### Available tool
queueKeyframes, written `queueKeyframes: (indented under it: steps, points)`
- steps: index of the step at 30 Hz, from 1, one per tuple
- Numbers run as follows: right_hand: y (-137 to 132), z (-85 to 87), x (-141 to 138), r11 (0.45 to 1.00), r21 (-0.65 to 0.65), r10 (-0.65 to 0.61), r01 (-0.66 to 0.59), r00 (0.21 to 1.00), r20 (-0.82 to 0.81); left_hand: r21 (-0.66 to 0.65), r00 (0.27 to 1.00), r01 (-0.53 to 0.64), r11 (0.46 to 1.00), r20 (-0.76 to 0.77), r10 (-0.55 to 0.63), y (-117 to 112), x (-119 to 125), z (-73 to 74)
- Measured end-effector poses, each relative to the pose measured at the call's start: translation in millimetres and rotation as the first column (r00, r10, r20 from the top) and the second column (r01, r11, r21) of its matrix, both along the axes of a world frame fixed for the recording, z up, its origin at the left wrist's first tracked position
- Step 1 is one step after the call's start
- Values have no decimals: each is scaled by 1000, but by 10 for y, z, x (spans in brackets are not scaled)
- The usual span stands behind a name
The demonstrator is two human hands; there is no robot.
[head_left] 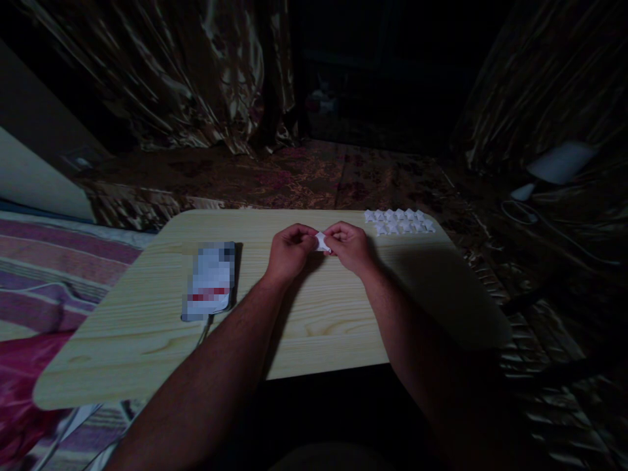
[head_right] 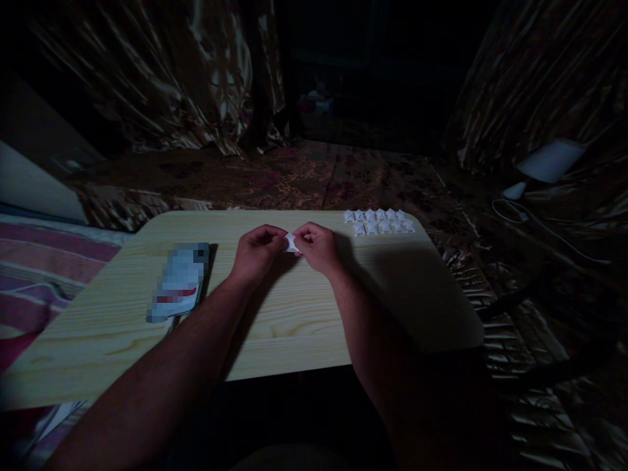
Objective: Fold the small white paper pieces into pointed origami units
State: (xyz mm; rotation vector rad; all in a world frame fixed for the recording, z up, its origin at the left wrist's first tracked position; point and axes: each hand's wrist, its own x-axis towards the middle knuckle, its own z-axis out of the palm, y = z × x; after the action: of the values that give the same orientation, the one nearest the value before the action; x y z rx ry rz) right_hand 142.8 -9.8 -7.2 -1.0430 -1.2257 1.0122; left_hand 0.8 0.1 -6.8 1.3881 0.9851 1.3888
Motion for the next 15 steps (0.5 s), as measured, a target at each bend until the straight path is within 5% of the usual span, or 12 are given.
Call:
queueKeyframes:
  steps: [15]
  points:
    - [-73,116,35,997,17,73,-73,997,-11,-52,977,117,992,184,-106,0,-3,14]
